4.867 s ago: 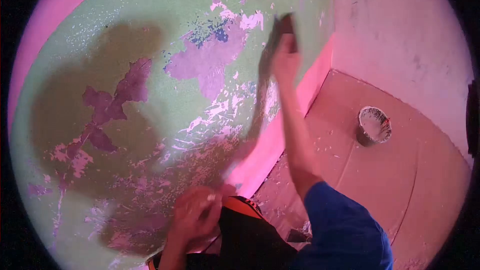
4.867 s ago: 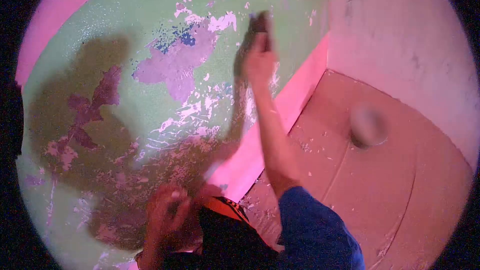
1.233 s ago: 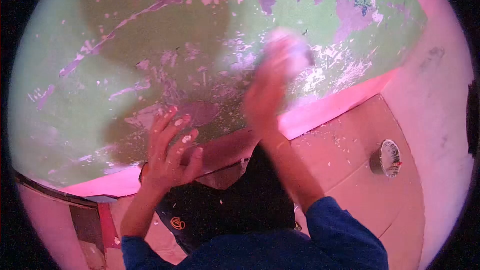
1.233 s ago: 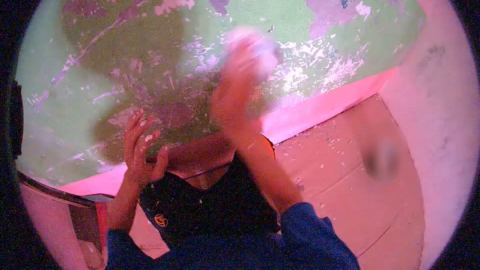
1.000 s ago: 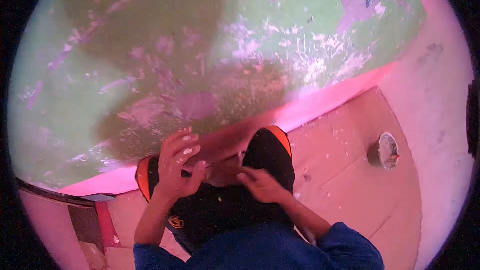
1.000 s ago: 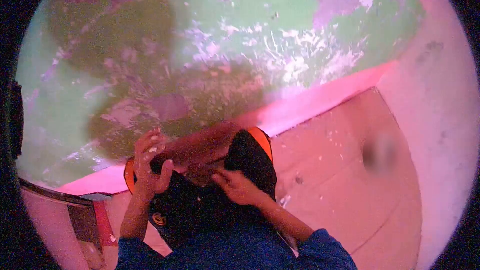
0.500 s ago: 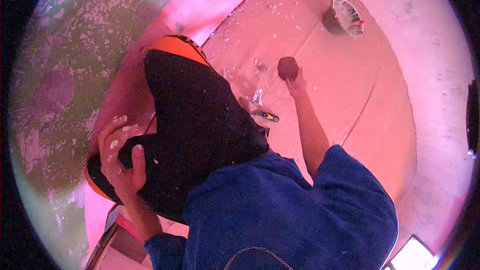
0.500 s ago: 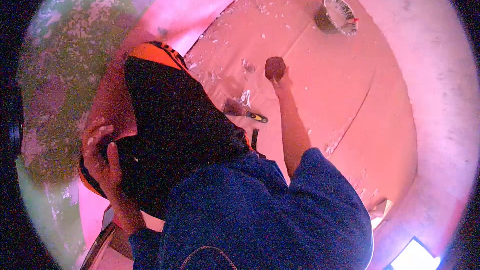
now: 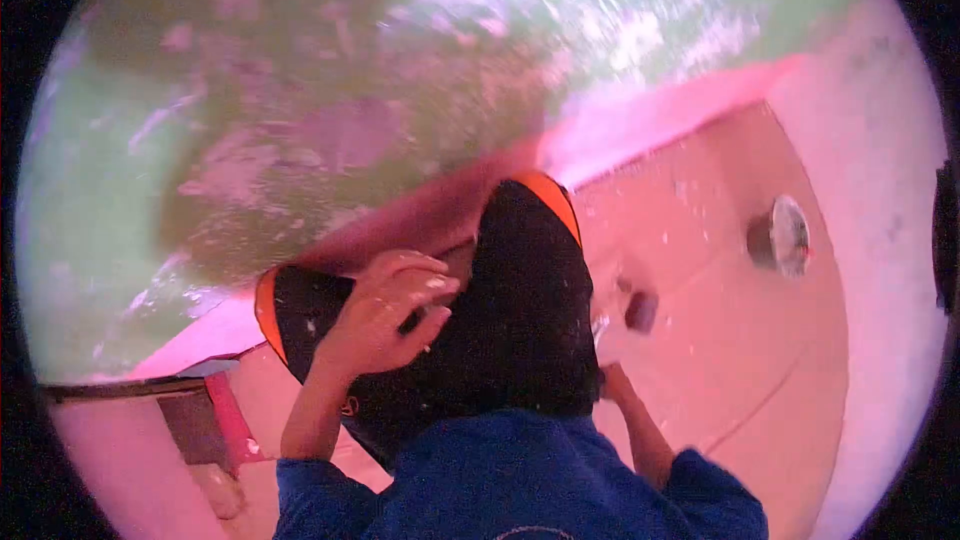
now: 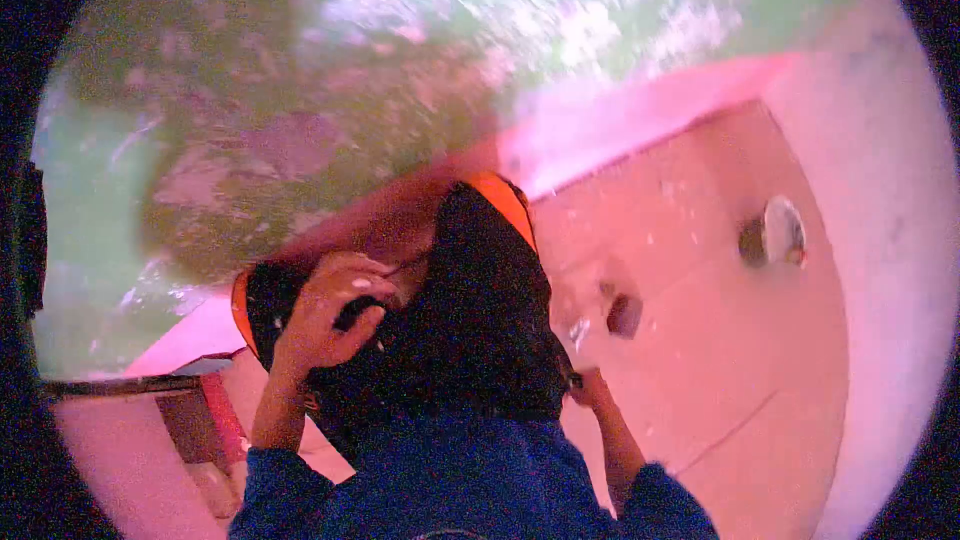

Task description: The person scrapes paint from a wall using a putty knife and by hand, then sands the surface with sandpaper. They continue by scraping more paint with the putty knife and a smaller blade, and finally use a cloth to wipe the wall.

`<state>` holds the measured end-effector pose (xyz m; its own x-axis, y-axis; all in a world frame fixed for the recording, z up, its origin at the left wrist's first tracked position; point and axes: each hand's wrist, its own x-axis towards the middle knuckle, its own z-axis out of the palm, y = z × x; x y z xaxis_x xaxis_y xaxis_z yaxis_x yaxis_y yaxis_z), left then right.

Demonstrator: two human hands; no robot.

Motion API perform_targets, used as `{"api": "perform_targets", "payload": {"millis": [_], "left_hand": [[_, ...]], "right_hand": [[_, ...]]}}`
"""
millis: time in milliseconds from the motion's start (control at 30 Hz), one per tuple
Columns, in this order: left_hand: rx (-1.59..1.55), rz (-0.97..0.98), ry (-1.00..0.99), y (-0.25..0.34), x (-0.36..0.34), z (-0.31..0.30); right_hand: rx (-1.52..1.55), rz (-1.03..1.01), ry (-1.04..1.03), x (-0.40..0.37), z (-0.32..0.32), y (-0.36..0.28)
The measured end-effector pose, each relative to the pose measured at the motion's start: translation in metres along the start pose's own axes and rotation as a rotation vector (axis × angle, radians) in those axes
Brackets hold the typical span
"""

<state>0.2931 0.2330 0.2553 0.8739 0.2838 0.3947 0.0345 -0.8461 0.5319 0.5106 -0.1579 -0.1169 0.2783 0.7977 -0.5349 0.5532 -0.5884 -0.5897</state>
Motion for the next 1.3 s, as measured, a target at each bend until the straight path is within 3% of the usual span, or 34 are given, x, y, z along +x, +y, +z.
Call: {"api": "perform_targets", "payload": {"millis": [67, 133, 200, 267, 333, 367, 433, 467, 533, 567, 600, 667, 733, 800, 867, 933, 967, 1067, 1133, 1233, 1300], "left_hand": [[0.004, -0.001, 0.016, -0.001, 0.002, -0.005], [-0.012, 0.001, 0.015, 0.002, 0.010, -0.008], [-0.223, -0.186, 0.015, 0.013, 0.024, -0.008], [-0.200, -0.182, 0.021, 0.012, 0.043, 0.002], [-0.670, -0.415, 0.018, 0.011, 0.070, 0.017], [-0.659, -0.404, 0.015, 0.016, 0.083, 0.019], [-0.979, -0.594, -0.036, 0.024, 0.105, 0.019], [-0.961, -0.582, -0.038, 0.025, 0.110, 0.018], [-0.703, -0.690, 0.255, 0.026, 0.115, 0.012], [-0.486, -0.620, 0.424, 0.009, 0.105, 0.024], [-0.473, -0.607, 0.427, 0.008, 0.102, 0.020], [-0.769, -0.721, 0.337, 0.003, 0.100, 0.012], [-0.636, -0.653, 0.363, 0.008, 0.113, -0.001], [-0.397, -0.539, 0.432, 0.019, 0.123, -0.009], [-0.531, -0.614, 0.373, 0.008, 0.116, 0.002], [-0.304, -0.479, 0.475, 0.004, 0.114, 0.008], [-0.307, -0.490, 0.466, 0.000, 0.110, 0.012], [-0.377, -0.482, 0.432, 0.017, 0.126, -0.004], [-0.469, -0.607, 0.363, 0.012, 0.119, 0.003], [-0.395, -0.638, 0.272, 0.038, 0.150, -0.034], [-0.438, -0.585, 0.353, 0.012, 0.126, 0.001]], "right_hand": [[0.312, 0.169, 0.024, -0.025, -0.057, -0.030], [0.310, 0.158, 0.276, -0.033, -0.107, -0.043], [0.720, 0.129, 0.447, -0.037, -0.184, -0.131], [1.161, -0.286, 0.365, -0.036, -0.231, -0.212], [1.268, -0.321, 0.557, -0.006, -0.225, -0.255], [1.237, -0.408, 0.428, -0.002, -0.232, -0.306], [1.210, -0.488, 0.242, 0.015, -0.234, -0.379], [1.221, -0.483, 0.182, 0.029, -0.228, -0.398], [1.062, -0.522, 0.487, 0.056, -0.211, -0.435], [1.069, -0.540, 0.491, 0.065, -0.202, -0.442], [0.994, -0.622, 0.533, 0.071, -0.192, -0.445], [0.923, -0.706, 0.577, 0.077, -0.191, -0.459], [1.155, -0.663, 0.583, 0.072, -0.204, -0.474], [1.067, -0.579, 0.521, 0.068, -0.200, -0.466], [1.072, -0.560, 0.584, 0.053, -0.202, -0.474], [1.136, -0.578, 0.507, 0.059, -0.211, -0.473], [1.202, -0.571, 0.428, 0.060, -0.208, -0.470], [1.228, -0.507, 0.466, 0.058, -0.198, -0.463], [1.230, -0.491, 0.397, 0.062, -0.206, -0.467], [0.984, -0.519, 0.490, 0.074, -0.207, -0.455], [1.070, -0.527, 0.482, 0.059, -0.208, -0.462]]}}
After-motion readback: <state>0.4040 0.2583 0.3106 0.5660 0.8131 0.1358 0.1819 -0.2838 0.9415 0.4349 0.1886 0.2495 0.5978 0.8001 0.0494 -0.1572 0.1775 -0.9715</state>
